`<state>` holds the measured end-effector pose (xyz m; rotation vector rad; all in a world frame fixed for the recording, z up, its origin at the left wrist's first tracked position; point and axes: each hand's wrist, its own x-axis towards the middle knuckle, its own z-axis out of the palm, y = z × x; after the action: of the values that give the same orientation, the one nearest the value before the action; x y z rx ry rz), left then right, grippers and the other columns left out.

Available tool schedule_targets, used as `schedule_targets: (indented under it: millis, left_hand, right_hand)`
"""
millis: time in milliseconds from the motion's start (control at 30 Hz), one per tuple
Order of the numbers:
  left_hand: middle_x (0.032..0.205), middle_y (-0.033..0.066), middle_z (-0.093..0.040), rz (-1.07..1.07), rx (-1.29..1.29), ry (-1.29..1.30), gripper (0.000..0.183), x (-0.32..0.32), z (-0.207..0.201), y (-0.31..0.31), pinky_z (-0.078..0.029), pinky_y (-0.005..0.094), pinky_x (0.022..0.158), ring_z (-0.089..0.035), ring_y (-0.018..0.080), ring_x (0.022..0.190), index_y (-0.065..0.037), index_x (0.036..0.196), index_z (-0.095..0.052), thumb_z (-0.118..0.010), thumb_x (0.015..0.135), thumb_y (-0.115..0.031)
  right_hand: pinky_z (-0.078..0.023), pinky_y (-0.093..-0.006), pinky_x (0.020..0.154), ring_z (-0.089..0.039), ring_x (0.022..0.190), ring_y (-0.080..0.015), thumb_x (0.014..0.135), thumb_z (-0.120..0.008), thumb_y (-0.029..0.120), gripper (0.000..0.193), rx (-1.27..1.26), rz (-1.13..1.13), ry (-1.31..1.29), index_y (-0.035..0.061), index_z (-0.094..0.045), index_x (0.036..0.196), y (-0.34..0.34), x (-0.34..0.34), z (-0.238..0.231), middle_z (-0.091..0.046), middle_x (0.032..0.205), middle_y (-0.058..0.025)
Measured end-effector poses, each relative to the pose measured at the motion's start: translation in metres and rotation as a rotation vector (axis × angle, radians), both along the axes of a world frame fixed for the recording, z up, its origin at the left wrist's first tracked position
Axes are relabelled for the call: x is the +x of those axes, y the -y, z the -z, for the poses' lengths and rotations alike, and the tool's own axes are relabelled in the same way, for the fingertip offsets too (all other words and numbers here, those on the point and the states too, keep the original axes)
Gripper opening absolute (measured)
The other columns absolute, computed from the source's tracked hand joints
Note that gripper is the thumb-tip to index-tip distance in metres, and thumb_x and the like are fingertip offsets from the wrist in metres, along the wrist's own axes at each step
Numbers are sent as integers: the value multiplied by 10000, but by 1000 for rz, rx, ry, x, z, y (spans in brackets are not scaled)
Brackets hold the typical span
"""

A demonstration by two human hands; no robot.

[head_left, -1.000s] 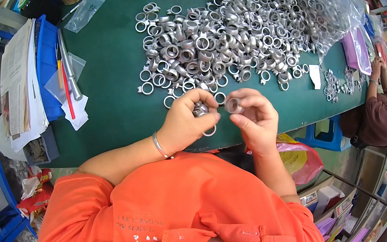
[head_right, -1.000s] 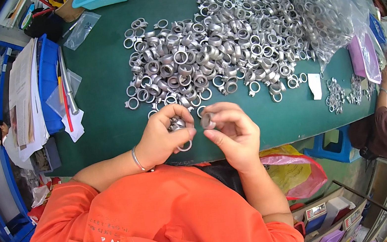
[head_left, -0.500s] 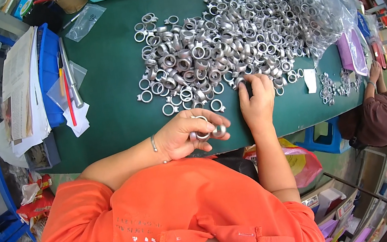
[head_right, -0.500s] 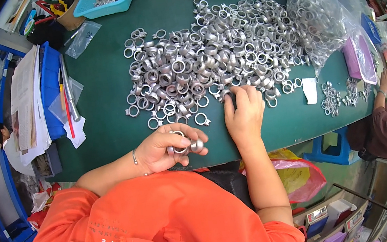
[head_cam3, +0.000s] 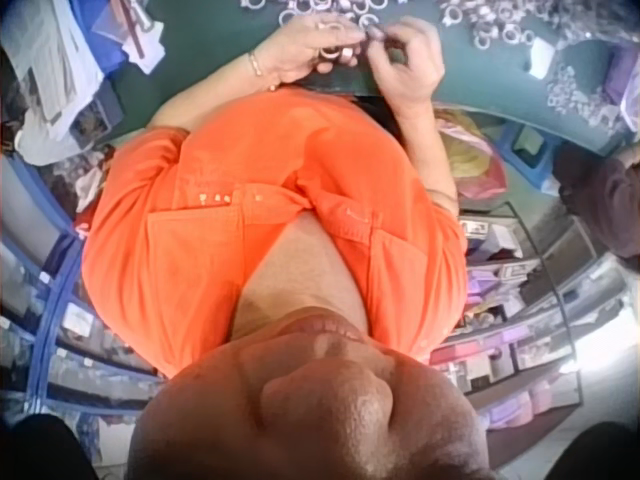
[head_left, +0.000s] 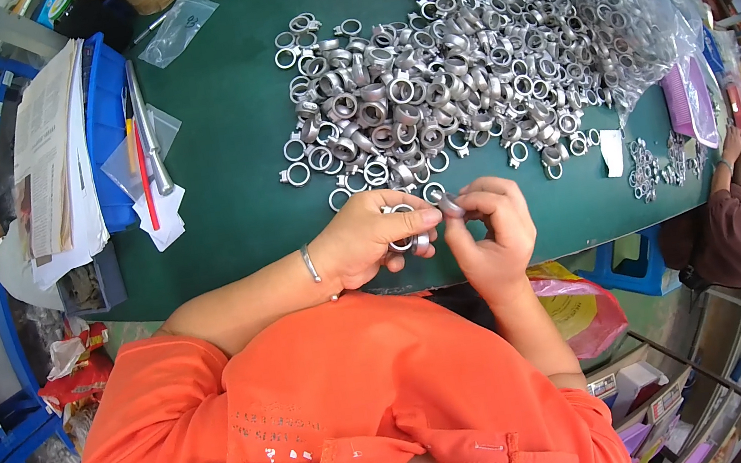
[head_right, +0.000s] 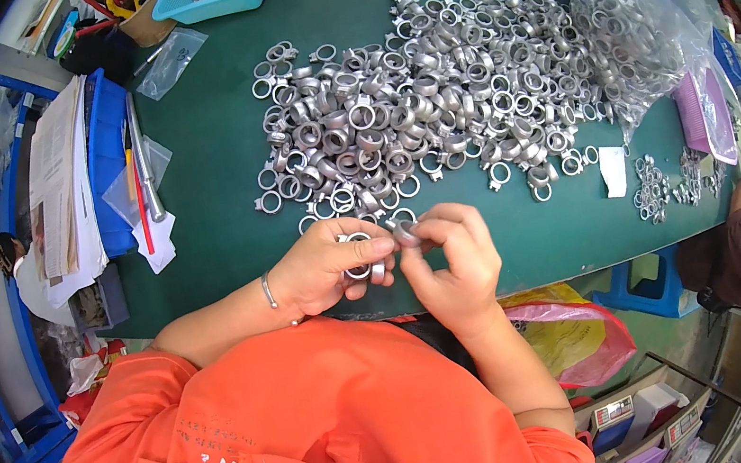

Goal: The person picks up small metal rings from a pile on a green table, examines them by hand, and places some into a clear plastic bag while returning others to the pile.

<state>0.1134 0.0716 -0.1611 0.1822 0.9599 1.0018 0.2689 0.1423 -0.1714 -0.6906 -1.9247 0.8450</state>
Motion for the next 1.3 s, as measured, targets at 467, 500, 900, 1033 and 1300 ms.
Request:
schedule_targets:
  millis: [467, 500, 900, 1033, 1300]
  left_hand:
    - [757, 48, -627, -87, 246, -226, 145, 2, -3, 7, -395, 192, 440, -558, 71, 638, 8, 903, -643, -638, 825, -114]
    - [759, 48, -627, -83, 237, -202, 144, 0, -5, 6, -396, 193, 440, -559, 71, 639, 9, 901, -643, -638, 825, -113]
    - [858, 59, -611, -85, 692, -782, 87, 2, 4, 5, -466, 251, 691, -578, 123, 778, -8, 811, -640, -684, 739, 15]
    - [866, 58, -606, -209, 713, -788, 92, 1, 0, 3, -467, 229, 675, -575, 112, 775, -3, 794, -628, -677, 733, 45]
    - [829, 87, -593, -445, 974, -1013, 140, -3, -10, -14, -466, 232, 574, -581, 146, 708, -10, 780, -599, -647, 711, 102]
  right_hand:
    - [-486, -308, 617, -588, 768, -254, 616, -638, -114, 230, 204, -196, 106, 2, -625, 814, 1, 10, -5, -587, 895, -115]
    - [-482, -313, 609, -585, 765, -257, 613, -634, -112, 229, 227, -188, 129, 2, -626, 812, 0, 11, -2, -588, 888, -114]
    - [-499, -284, 753, -597, 869, -174, 799, -627, -25, 112, -768, -378, -263, -22, -583, 901, 11, 12, 10, -595, 1034, -173]
    - [-478, -324, 853, -580, 988, -227, 794, -592, -95, 228, -900, -434, -519, 0, -493, 976, 13, 8, 16, -557, 1115, -215]
    - [-377, -419, 984, -501, 1117, -257, 907, -469, 142, 315, -1353, -579, -867, 12, -471, 1194, 18, -3, 19, -540, 1171, -144]
